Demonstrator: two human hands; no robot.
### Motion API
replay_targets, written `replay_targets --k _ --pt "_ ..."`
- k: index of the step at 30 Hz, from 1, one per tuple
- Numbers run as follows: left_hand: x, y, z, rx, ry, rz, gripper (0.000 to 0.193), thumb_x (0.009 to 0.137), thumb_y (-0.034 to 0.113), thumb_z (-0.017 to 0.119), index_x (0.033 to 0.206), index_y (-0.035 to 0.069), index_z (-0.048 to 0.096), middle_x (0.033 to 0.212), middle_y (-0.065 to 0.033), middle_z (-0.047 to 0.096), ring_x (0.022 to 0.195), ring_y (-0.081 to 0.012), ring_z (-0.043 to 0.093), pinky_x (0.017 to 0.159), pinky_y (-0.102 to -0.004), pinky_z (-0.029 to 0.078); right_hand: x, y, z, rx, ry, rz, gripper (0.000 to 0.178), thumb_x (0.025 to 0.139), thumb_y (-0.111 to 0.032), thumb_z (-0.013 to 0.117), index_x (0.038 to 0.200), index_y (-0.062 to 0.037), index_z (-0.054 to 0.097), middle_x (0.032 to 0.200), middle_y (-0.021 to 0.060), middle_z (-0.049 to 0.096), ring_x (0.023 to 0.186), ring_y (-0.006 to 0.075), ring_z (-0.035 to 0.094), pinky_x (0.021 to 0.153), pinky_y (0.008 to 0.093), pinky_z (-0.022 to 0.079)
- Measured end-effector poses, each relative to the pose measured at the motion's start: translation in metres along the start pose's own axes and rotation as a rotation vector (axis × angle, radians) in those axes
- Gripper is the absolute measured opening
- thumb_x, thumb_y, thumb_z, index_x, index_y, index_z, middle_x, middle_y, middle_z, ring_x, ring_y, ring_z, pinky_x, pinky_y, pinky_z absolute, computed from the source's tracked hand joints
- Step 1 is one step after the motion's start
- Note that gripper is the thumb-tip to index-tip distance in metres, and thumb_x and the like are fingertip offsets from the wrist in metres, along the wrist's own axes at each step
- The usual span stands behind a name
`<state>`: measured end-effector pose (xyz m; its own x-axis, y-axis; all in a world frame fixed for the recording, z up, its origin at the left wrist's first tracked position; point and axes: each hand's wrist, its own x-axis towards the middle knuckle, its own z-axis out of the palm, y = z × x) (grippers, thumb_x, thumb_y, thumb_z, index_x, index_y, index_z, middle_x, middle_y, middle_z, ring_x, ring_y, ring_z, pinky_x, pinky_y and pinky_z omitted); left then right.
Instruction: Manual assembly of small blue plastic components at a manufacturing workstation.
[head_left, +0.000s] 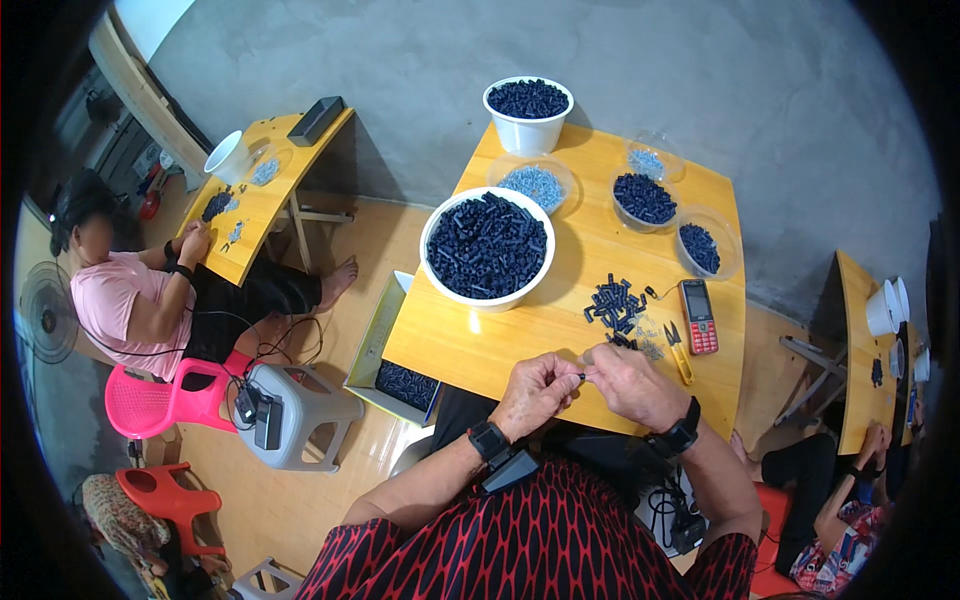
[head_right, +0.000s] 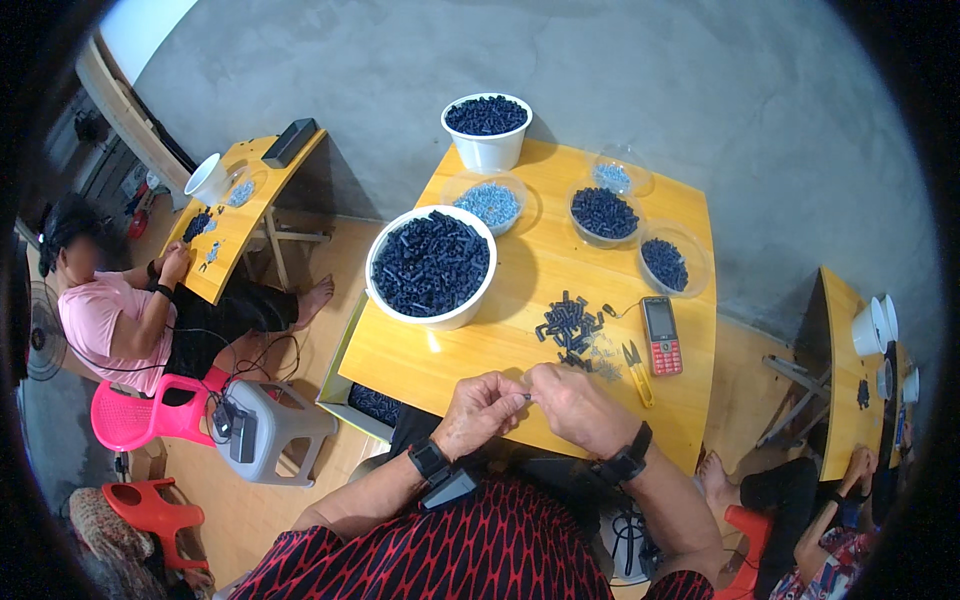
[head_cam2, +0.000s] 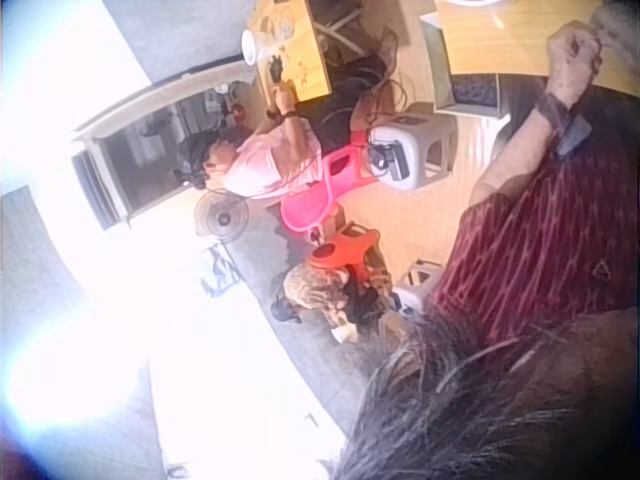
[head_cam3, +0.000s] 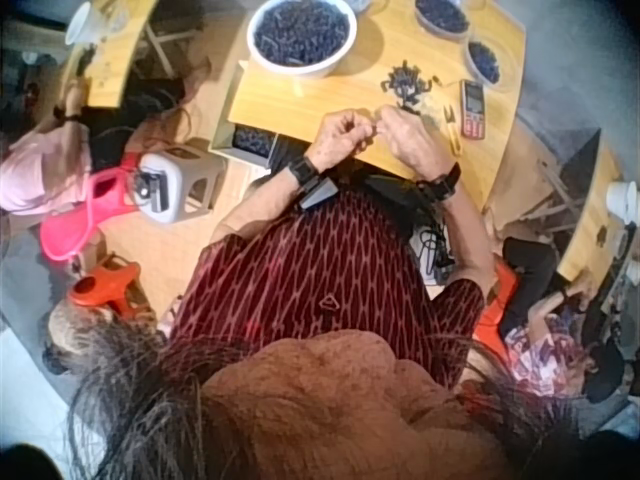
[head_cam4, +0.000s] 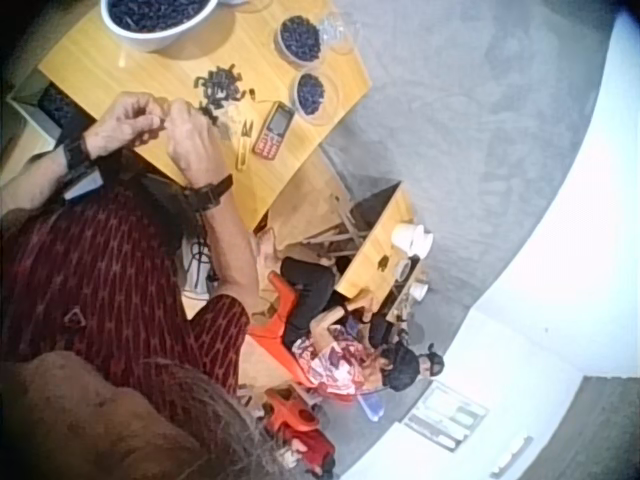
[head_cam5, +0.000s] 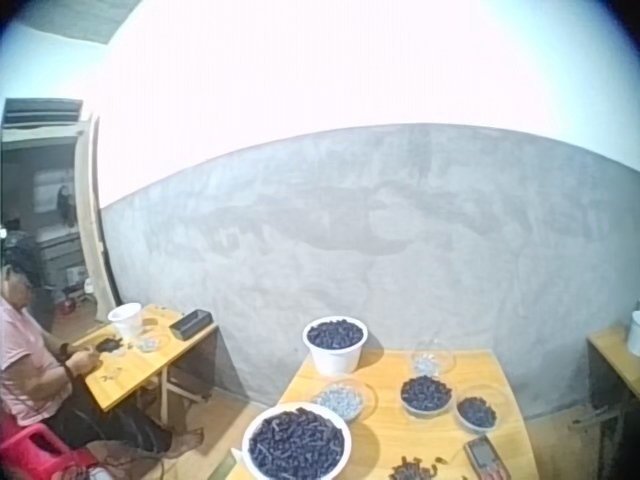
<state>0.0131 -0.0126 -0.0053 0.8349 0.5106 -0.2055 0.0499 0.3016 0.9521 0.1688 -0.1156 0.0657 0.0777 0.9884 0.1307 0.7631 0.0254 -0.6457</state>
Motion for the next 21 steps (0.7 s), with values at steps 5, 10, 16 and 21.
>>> replay_targets --k 5,10,16,21 --pt "0.001 0.006 0.002 -0.002 0.017 -0.046 0.009 0.096 0.008 0.059 0.092 0.000 0.061 0.072 -0.0023 0.060 0.059 -0.0068 0.055 0.052 -0.0218 0.046 0.004 -0.006 -0.004 -0.116 -0.041 -0.065 0.011 0.084 0.000 0.050 0.094 -0.0003 0.051 0.089 0.0208 0.061 0.088 0.0406 0.060 0.075 0.0451 0.048" --pt "0.000 0.007 0.002 -0.016 0.000 -0.042 0.008 0.097 0.008 0.058 0.094 0.000 0.060 0.072 -0.0023 0.060 0.059 -0.0070 0.055 0.051 -0.0215 0.046 0.009 -0.010 -0.007 -0.158 -0.116 -0.109 0.012 0.083 0.002 0.050 0.095 0.0002 0.051 0.090 0.0205 0.060 0.089 0.0393 0.060 0.076 0.0451 0.048" --pt "0.000 0.009 0.001 -0.042 0.012 -0.073 0.012 0.098 0.012 0.057 0.098 0.000 0.059 0.077 -0.0027 0.062 0.060 -0.0060 0.056 0.052 -0.0204 0.046 0.007 0.003 0.007 0.192 0.107 -0.016 0.016 0.081 0.009 0.060 0.094 0.0006 0.059 0.085 0.0155 0.061 0.077 0.0313 0.065 0.066 0.0366 0.051" --pt "0.001 0.007 -0.001 -0.043 0.012 -0.064 0.015 0.098 0.015 0.059 0.102 0.000 0.059 0.078 -0.0030 0.064 0.061 -0.0059 0.058 0.052 -0.0197 0.046 0.003 0.008 0.016 0.301 0.166 0.067 0.013 0.083 0.009 0.060 0.093 0.0016 0.062 0.086 0.0146 0.065 0.078 0.0250 0.067 0.068 0.0325 0.052"
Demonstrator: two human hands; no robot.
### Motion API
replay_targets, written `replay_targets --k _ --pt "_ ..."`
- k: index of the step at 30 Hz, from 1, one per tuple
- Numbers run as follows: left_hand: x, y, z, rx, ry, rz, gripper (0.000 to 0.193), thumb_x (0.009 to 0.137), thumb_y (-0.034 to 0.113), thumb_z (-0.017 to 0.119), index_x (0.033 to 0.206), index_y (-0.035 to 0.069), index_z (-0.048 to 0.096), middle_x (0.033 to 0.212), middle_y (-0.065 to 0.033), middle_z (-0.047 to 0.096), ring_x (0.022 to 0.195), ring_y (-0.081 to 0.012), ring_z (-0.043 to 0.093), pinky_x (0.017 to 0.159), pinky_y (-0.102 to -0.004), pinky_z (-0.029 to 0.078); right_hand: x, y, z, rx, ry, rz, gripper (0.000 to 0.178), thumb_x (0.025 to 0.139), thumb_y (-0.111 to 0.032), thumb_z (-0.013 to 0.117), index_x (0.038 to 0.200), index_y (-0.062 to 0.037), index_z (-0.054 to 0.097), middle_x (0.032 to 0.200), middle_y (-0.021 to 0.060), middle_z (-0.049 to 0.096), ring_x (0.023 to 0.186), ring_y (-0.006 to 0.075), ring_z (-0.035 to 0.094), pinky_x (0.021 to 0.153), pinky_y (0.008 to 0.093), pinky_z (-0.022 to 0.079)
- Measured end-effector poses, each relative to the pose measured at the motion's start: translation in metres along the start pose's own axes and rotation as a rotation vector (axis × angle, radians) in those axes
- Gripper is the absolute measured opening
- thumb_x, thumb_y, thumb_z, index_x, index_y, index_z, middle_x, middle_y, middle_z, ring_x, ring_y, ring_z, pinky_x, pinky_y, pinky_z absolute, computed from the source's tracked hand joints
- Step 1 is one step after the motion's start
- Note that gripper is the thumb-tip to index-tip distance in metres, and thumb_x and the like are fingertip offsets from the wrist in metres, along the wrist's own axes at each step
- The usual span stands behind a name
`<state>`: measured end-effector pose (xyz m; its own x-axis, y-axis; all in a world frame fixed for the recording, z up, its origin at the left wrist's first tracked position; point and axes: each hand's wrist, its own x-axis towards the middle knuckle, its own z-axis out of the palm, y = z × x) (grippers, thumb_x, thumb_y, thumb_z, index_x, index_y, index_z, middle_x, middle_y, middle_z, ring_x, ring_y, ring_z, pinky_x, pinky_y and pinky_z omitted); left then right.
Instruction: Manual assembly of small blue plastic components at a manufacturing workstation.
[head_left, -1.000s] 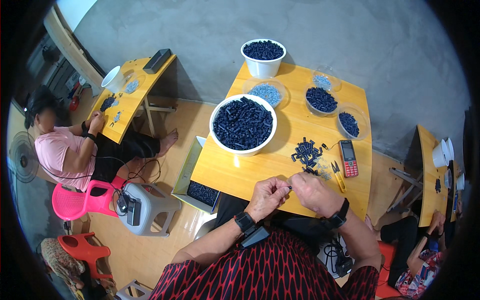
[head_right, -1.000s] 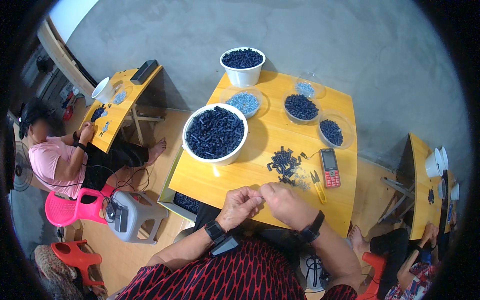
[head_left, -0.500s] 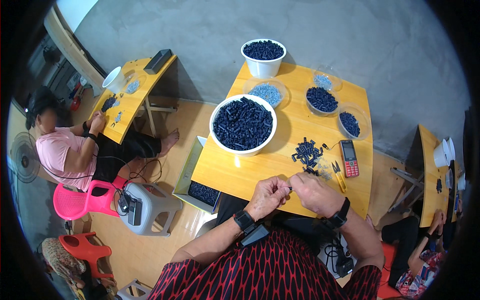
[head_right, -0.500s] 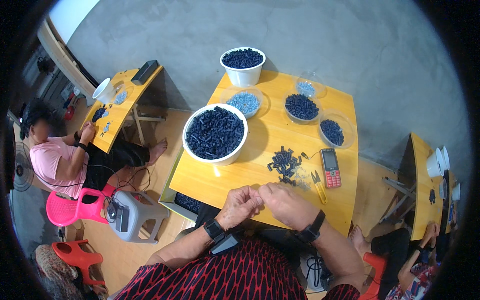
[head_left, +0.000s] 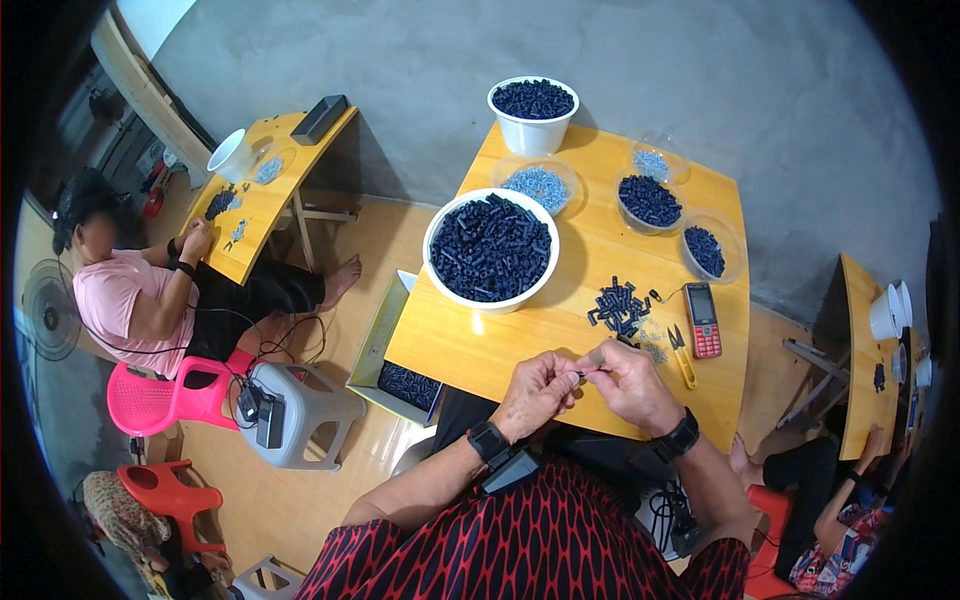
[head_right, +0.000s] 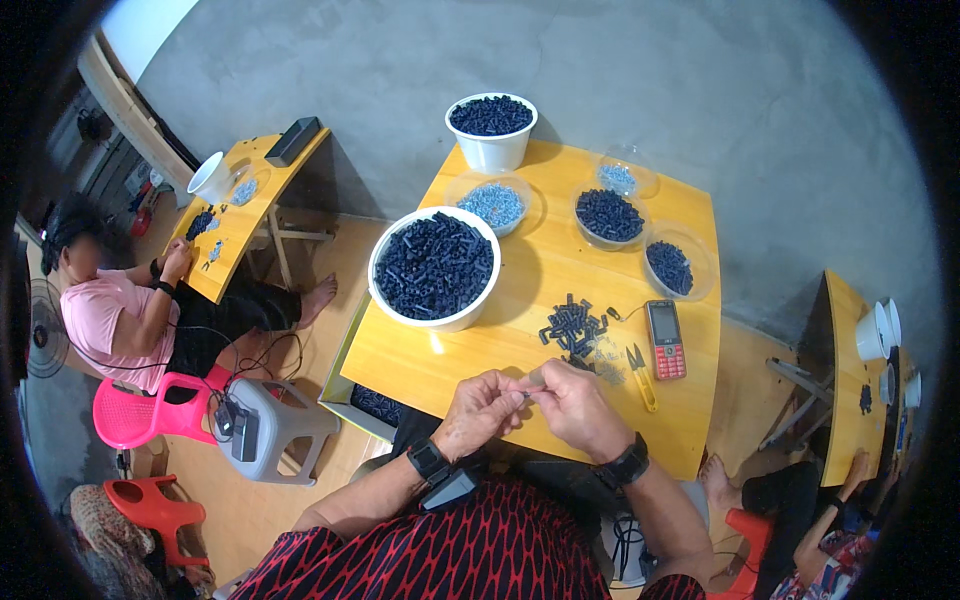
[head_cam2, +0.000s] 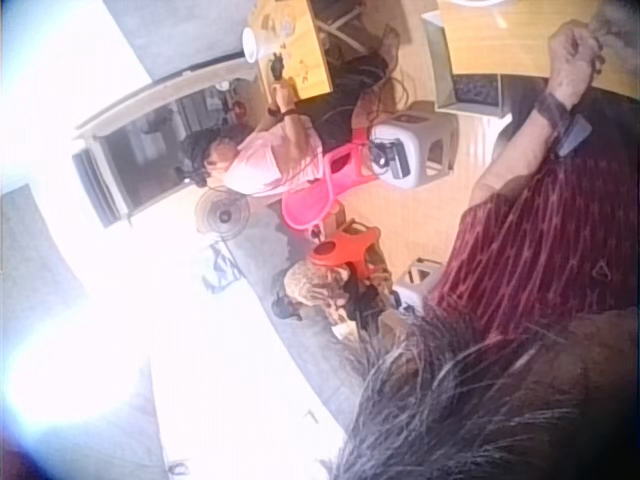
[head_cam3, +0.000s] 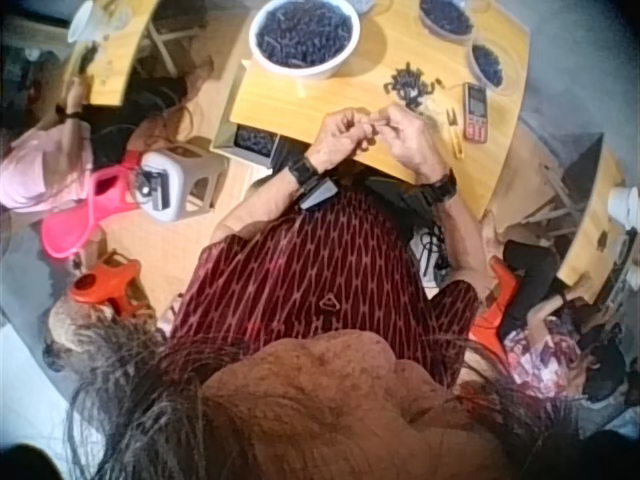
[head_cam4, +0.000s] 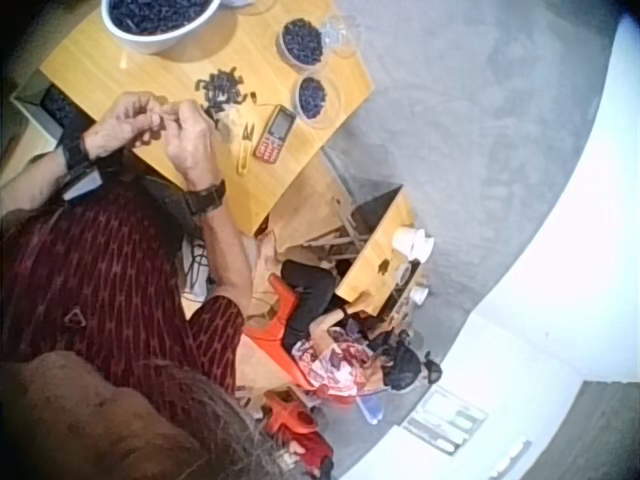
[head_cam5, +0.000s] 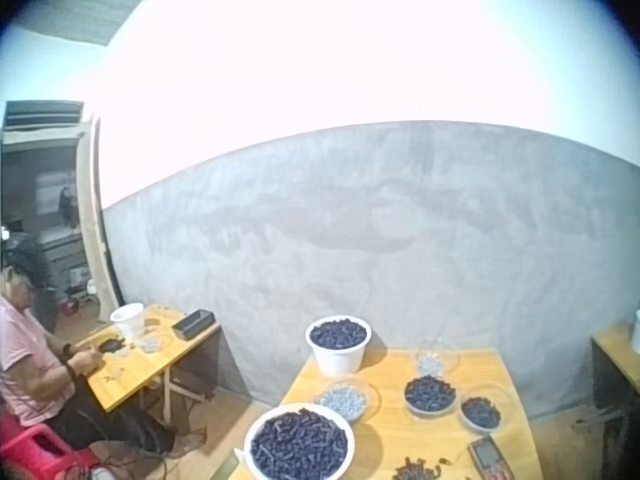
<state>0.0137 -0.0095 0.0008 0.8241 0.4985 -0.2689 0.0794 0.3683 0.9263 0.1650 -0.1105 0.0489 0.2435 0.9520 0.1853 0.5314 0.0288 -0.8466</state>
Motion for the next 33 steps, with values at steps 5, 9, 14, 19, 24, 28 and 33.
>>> replay_targets --k 5,9,14,19,24,28,33 --pt "0.001 0.000 0.001 -0.028 0.008 -0.013 0.011 0.098 0.010 0.056 0.102 0.000 0.060 0.078 -0.0028 0.062 0.061 -0.0055 0.056 0.052 -0.0197 0.046 -0.008 0.010 0.008 0.183 0.064 0.139 0.007 0.087 0.004 0.063 0.093 0.0024 0.064 0.090 0.0123 0.069 0.082 0.0183 0.068 0.072 0.0301 0.054" --pt "0.002 -0.004 -0.002 -0.031 -0.001 -0.002 0.017 0.097 0.014 0.060 0.105 -0.001 0.061 0.079 -0.0021 0.064 0.062 -0.0053 0.058 0.052 -0.0187 0.046 -0.012 0.020 0.013 0.251 0.115 0.190 0.007 0.087 0.002 0.064 0.094 0.0024 0.064 0.094 0.0106 0.070 0.087 0.0156 0.068 0.076 0.0288 0.055" --pt "0.001 -0.003 -0.001 -0.038 -0.002 -0.013 0.016 0.097 0.015 0.061 0.104 0.000 0.062 0.080 -0.0022 0.065 0.062 -0.0051 0.059 0.052 -0.0188 0.047 -0.015 0.026 0.020 0.343 0.186 0.192 0.010 0.086 0.003 0.065 0.095 0.0016 0.063 0.094 0.0103 0.069 0.088 0.0167 0.069 0.076 0.0290 0.055" --pt "0.001 -0.005 -0.003 -0.051 -0.015 -0.004 0.015 0.096 0.014 0.061 0.103 0.001 0.063 0.079 -0.0030 0.066 0.062 -0.0056 0.059 0.052 -0.0191 0.048 -0.008 0.011 0.010 0.102 0.133 0.053 0.012 0.084 0.006 0.064 0.094 0.0021 0.060 0.092 0.0128 0.067 0.086 0.0225 0.069 0.072 0.0315 0.054" --pt "0.003 -0.006 -0.004 -0.064 -0.022 -0.012 0.013 0.096 0.013 0.061 0.100 0.001 0.063 0.079 -0.0044 0.067 0.061 -0.0065 0.060 0.052 -0.0200 0.049 0.001 -0.004 0.001 -0.097 0.026 -0.153 0.012 0.082 0.007 0.063 0.092 0.0010 0.059 0.087 0.0162 0.064 0.080 0.0342 0.065 0.069 0.0380 0.052" --pt "0.001 -0.006 -0.003 -0.053 -0.017 -0.018 0.013 0.096 0.013 0.061 0.100 0.001 0.062 0.080 -0.0056 0.067 0.062 -0.0074 0.061 0.053 -0.0208 0.050 0.003 0.003 0.002 -0.051 0.036 -0.133 0.011 0.083 0.005 0.064 0.092 0.0007 0.059 0.087 0.0147 0.064 0.081 0.0294 0.066 0.069 0.0361 0.052" --pt "0.002 -0.005 -0.002 -0.080 0.000 -0.022 0.012 0.096 0.011 0.060 0.102 0.001 0.061 0.082 -0.0054 0.067 0.063 -0.0079 0.061 0.054 -0.0213 0.051 -0.012 0.029 0.017 0.318 0.218 0.090 0.011 0.083 0.004 0.067 0.092 0.0013 0.061 0.087 0.0096 0.064 0.080 0.0164 0.064 0.069 0.0295 0.052"
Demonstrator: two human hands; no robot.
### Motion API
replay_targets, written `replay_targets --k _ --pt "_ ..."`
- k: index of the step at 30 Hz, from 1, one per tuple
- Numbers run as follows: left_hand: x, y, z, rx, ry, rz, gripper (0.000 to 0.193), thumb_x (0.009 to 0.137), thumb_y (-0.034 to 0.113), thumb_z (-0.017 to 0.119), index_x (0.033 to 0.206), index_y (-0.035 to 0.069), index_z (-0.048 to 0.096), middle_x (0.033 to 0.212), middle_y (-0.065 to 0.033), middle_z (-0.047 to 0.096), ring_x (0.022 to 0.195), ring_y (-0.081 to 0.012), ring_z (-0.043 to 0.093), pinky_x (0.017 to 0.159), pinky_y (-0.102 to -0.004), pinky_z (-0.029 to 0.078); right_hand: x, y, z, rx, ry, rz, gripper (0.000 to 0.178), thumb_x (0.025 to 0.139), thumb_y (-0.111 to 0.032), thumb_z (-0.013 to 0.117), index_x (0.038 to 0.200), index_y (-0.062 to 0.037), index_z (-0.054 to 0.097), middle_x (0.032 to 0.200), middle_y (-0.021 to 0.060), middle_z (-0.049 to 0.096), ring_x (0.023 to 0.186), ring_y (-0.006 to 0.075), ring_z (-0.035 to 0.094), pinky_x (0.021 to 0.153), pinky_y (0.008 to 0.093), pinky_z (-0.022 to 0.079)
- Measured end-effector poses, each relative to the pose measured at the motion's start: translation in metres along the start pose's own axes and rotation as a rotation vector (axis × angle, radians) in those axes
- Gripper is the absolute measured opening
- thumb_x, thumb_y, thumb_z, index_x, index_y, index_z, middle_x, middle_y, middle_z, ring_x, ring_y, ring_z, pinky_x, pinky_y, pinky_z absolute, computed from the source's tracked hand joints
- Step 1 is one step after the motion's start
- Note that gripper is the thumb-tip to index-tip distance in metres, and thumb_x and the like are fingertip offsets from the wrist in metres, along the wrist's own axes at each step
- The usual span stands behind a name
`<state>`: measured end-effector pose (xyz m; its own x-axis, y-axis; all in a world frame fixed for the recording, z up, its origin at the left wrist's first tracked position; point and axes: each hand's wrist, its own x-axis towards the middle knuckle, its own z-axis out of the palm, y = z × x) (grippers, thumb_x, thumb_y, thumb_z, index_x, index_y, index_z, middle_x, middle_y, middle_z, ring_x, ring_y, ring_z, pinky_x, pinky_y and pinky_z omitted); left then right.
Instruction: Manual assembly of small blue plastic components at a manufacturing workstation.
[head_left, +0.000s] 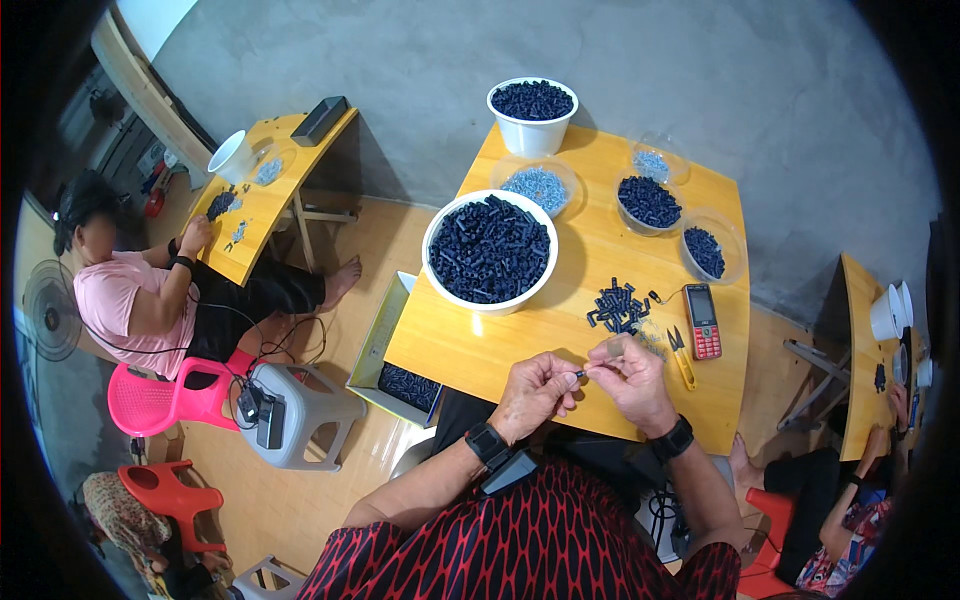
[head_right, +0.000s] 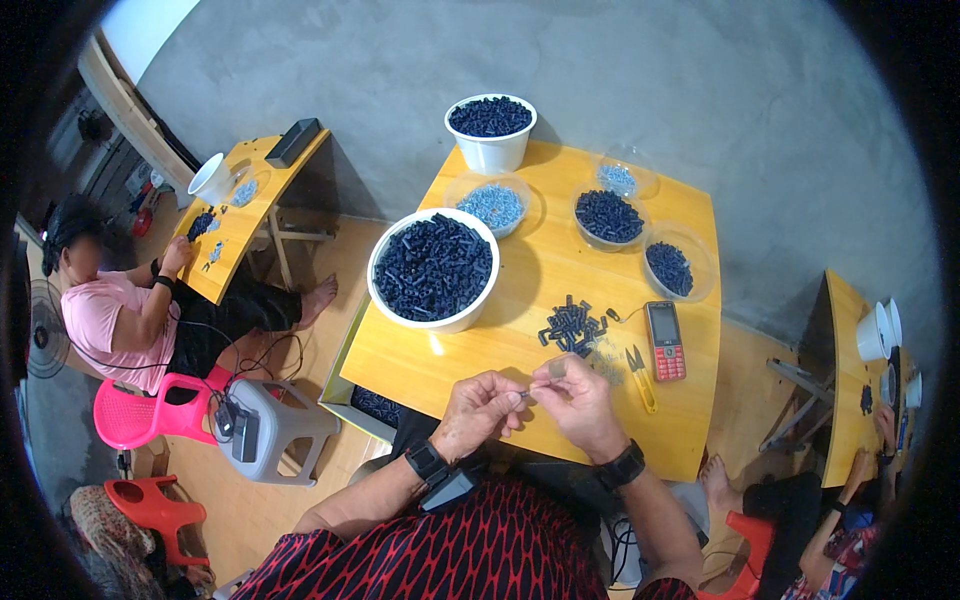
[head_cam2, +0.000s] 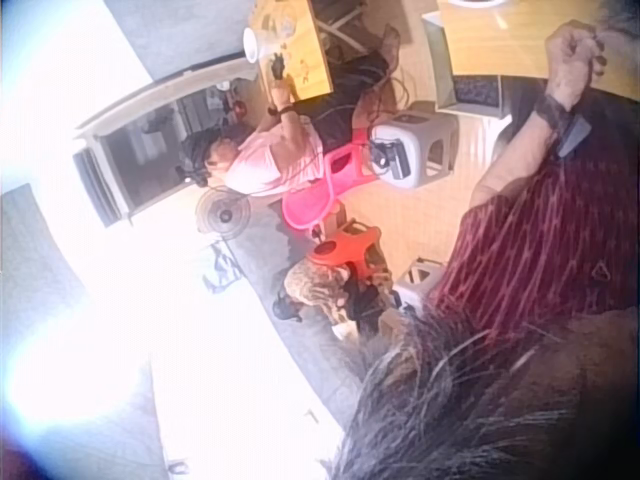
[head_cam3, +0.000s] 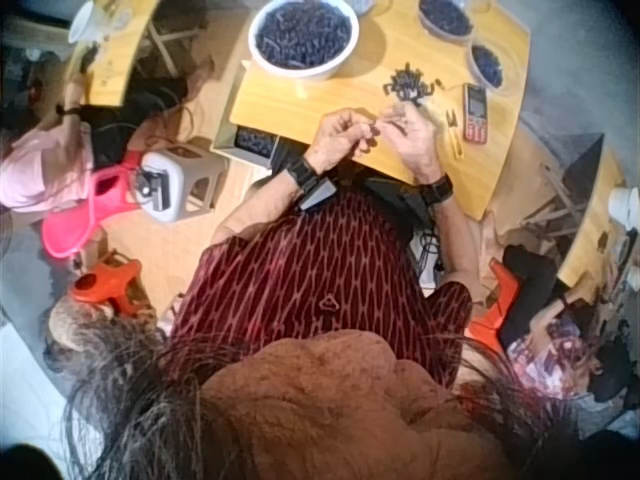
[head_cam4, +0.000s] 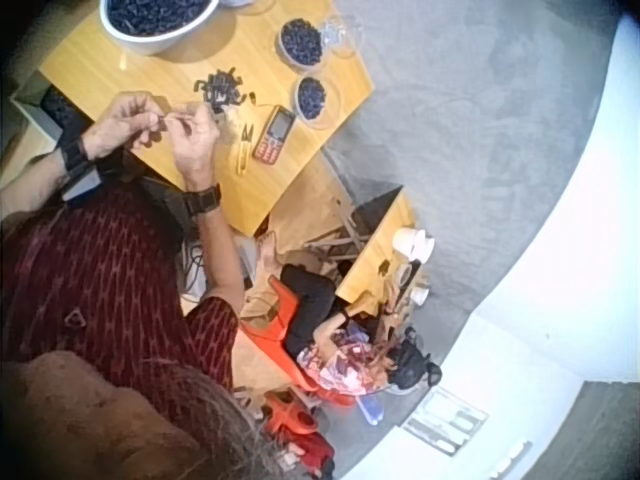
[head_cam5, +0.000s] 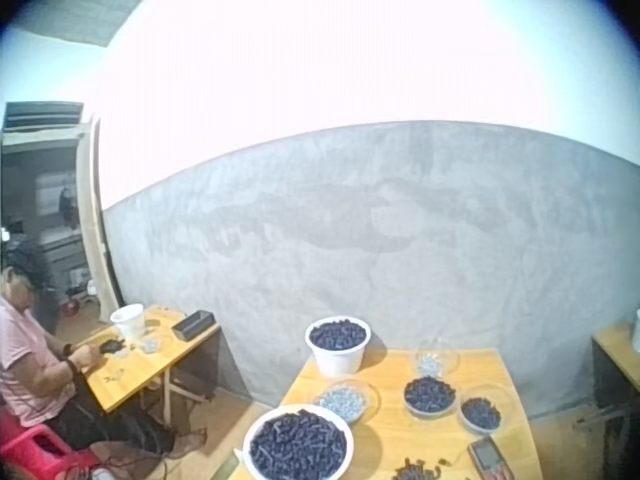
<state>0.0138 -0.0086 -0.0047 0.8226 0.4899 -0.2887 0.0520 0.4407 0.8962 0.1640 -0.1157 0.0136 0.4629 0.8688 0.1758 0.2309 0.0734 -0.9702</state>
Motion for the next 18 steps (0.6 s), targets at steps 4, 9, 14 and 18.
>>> replay_targets --k 4,9,14,18 --pt "-0.002 0.001 0.000 -0.089 0.001 0.006 0.012 0.097 0.009 0.059 0.104 0.000 0.060 0.084 -0.0050 0.066 0.064 -0.0080 0.061 0.055 -0.0218 0.051 -0.005 -0.012 -0.001 -0.134 0.012 -0.066 0.008 0.082 0.005 0.068 0.087 0.0019 0.063 0.085 0.0086 0.064 0.077 0.0143 0.063 0.067 0.0273 0.051" --pt "-0.001 0.003 0.001 -0.056 -0.012 0.002 0.012 0.097 0.009 0.059 0.104 0.000 0.059 0.085 -0.0051 0.066 0.064 -0.0082 0.061 0.055 -0.0220 0.052 -0.009 -0.009 0.001 -0.186 0.007 -0.110 0.004 0.082 0.005 0.067 0.082 0.0027 0.064 0.084 0.0103 0.064 0.075 0.0168 0.063 0.064 0.0278 0.049" --pt "-0.003 0.004 0.003 -0.028 -0.005 0.012 0.009 0.097 0.007 0.057 0.102 -0.001 0.059 0.081 -0.0037 0.064 0.062 -0.0065 0.059 0.053 -0.0205 0.052 -0.012 -0.013 0.006 -0.238 0.024 -0.188 0.002 0.082 0.005 0.066 0.083 0.0034 0.065 0.083 0.0123 0.065 0.073 0.0196 0.064 0.063 0.0288 0.049" --pt "-0.004 0.005 0.004 0.035 0.010 -0.002 0.009 0.097 0.007 0.057 0.100 -0.001 0.058 0.083 -0.0062 0.066 0.063 -0.0088 0.062 0.054 -0.0218 0.052 -0.022 -0.009 0.013 -0.230 0.052 -0.137 0.001 0.083 0.005 0.066 0.083 0.0038 0.066 0.083 0.0127 0.065 0.073 0.0200 0.065 0.064 0.0287 0.050"
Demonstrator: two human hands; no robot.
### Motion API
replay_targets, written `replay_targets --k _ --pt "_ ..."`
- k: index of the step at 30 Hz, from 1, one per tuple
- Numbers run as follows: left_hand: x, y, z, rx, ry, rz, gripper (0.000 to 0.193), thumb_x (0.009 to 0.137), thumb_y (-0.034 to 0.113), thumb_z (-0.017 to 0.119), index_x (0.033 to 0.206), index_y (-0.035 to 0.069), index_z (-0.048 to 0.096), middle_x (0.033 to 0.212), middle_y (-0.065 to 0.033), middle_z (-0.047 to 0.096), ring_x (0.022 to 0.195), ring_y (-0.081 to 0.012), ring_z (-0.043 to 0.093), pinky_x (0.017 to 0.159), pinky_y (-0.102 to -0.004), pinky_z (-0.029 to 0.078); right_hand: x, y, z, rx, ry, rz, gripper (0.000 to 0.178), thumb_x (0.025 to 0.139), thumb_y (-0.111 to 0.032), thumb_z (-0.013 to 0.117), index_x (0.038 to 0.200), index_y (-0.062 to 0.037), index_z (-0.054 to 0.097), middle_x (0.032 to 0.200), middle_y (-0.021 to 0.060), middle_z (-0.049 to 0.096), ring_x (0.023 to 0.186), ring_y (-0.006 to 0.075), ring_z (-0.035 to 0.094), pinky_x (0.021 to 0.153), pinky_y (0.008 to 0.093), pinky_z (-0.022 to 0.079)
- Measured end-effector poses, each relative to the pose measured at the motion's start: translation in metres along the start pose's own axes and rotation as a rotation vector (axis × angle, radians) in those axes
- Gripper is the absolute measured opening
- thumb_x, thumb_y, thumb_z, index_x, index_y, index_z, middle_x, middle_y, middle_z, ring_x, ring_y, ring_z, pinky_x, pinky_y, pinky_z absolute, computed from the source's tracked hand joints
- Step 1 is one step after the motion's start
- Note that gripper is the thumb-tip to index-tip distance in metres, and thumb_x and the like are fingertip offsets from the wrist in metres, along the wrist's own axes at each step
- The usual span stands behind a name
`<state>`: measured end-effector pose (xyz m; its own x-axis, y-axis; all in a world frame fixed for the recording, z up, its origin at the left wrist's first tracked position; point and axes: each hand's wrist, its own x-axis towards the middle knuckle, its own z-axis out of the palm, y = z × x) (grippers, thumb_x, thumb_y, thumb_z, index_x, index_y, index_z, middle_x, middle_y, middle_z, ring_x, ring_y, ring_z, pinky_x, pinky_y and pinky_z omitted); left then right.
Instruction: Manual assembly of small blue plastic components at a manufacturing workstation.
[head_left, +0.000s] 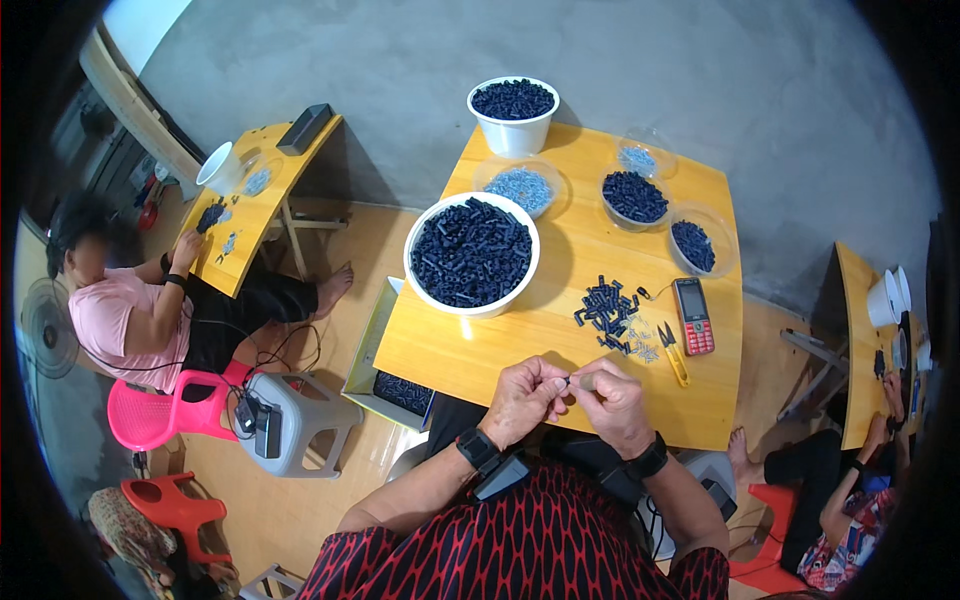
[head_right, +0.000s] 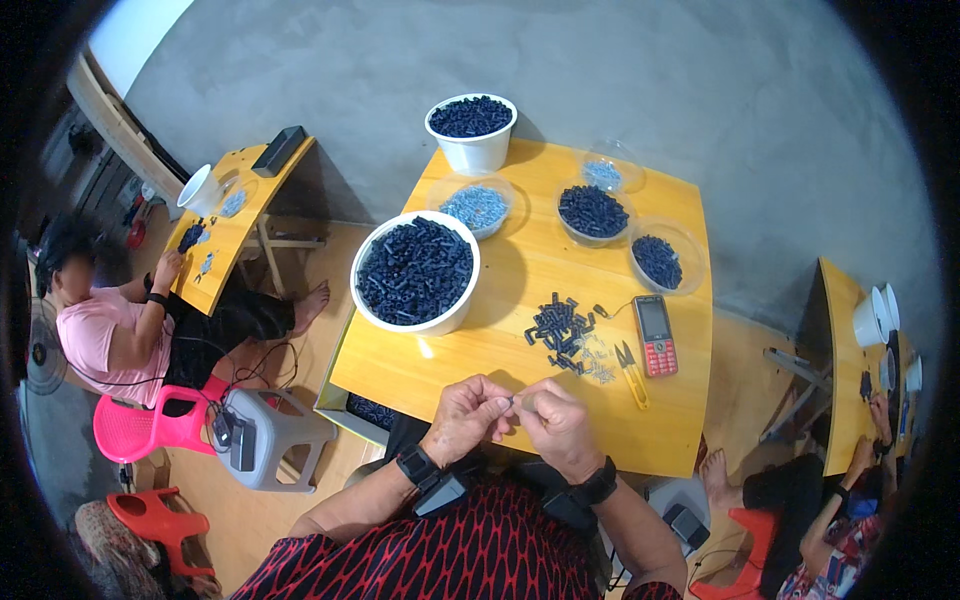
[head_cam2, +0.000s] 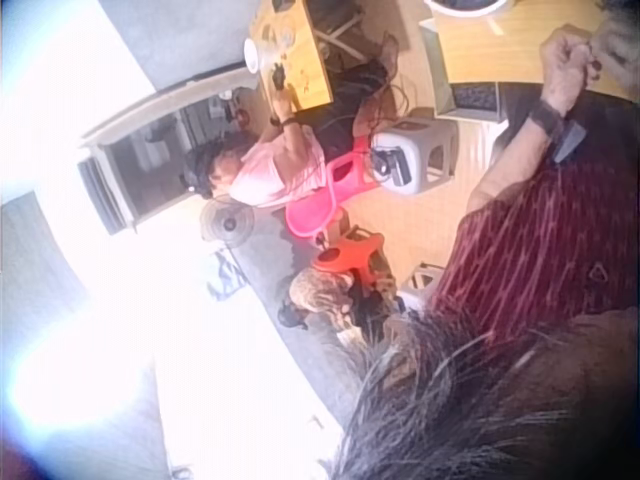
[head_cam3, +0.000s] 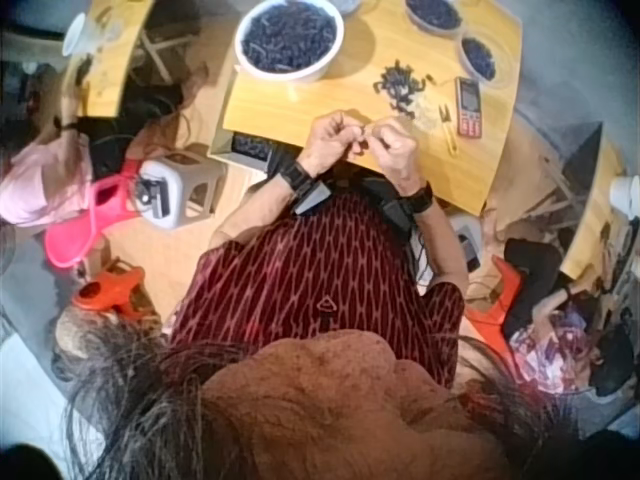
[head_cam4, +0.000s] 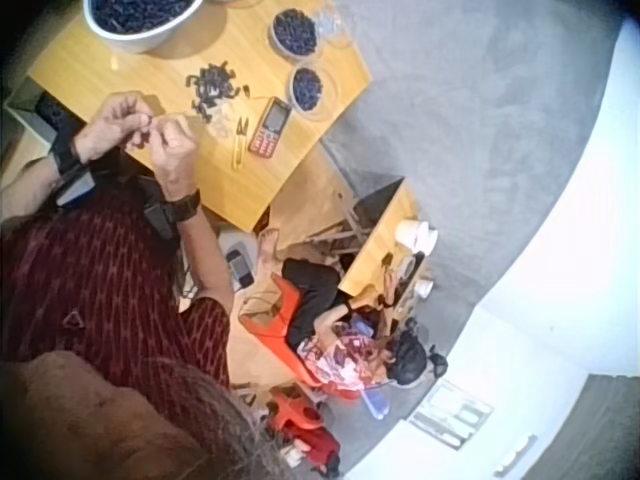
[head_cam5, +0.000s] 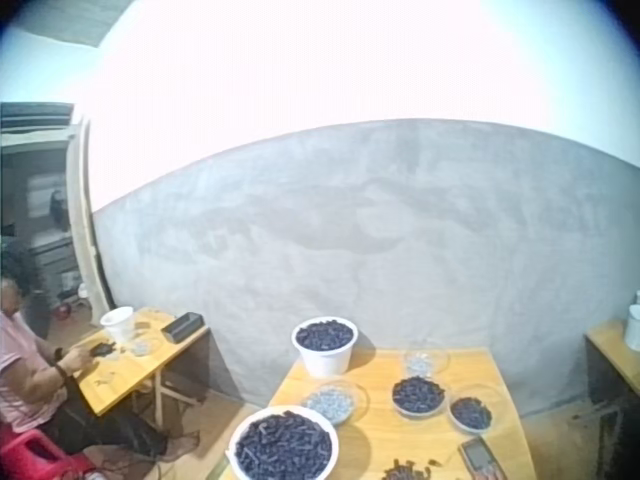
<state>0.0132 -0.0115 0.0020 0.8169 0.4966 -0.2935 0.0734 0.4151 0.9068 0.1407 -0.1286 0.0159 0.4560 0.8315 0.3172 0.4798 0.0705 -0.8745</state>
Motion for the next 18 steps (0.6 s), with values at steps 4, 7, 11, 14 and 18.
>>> replay_targets --k 4,7,11,14,18 --pt "0.000 -0.001 0.000 0.052 -0.036 -0.047 0.008 0.097 0.007 0.056 0.100 0.000 0.058 0.083 -0.0061 0.066 0.064 -0.0083 0.061 0.056 -0.0219 0.052 -0.001 0.004 -0.008 0.080 -0.060 0.028 0.001 0.083 0.004 0.066 0.083 0.0033 0.067 0.081 0.0122 0.064 0.071 0.0204 0.063 0.062 0.0295 0.048" --pt "0.002 -0.002 0.000 0.027 -0.023 -0.040 0.008 0.098 0.008 0.056 0.101 0.001 0.057 0.083 -0.0046 0.064 0.063 -0.0076 0.059 0.055 -0.0216 0.051 0.011 0.014 -0.028 -0.164 0.042 -0.005 0.003 0.083 0.002 0.066 0.085 0.0034 0.068 0.078 0.0122 0.061 0.070 0.0217 0.061 0.062 0.0318 0.046" --pt "0.003 -0.005 -0.006 -0.113 0.014 0.018 0.008 0.098 0.008 0.056 0.103 0.002 0.056 0.083 -0.0020 0.061 0.062 -0.0069 0.056 0.053 -0.0207 0.047 0.037 0.003 -0.038 -0.310 0.105 0.057 0.005 0.080 -0.002 0.068 0.079 0.0026 0.065 0.077 0.0143 0.057 0.072 0.0295 0.058 0.064 0.0386 0.045" --pt "0.005 -0.006 -0.006 -0.131 0.011 0.021 0.007 0.098 0.006 0.054 0.105 0.003 0.055 0.082 -0.0011 0.061 0.061 -0.0048 0.055 0.051 -0.0189 0.046 0.042 0.005 -0.034 -0.467 0.027 0.035 0.008 0.077 -0.004 0.069 0.075 0.0009 0.064 0.077 0.0144 0.056 0.073 0.0331 0.057 0.066 0.0419 0.046" --pt "0.004 -0.003 -0.004 -0.125 0.007 0.005 0.009 0.098 0.006 0.053 0.106 0.003 0.056 0.083 -0.0013 0.061 0.062 -0.0049 0.055 0.052 -0.0193 0.047 0.044 0.012 -0.031 -0.564 -0.018 -0.012 0.010 0.077 -0.007 0.070 0.074 -0.0004 0.063 0.076 0.0138 0.056 0.076 0.0338 0.057 0.067 0.0433 0.046"
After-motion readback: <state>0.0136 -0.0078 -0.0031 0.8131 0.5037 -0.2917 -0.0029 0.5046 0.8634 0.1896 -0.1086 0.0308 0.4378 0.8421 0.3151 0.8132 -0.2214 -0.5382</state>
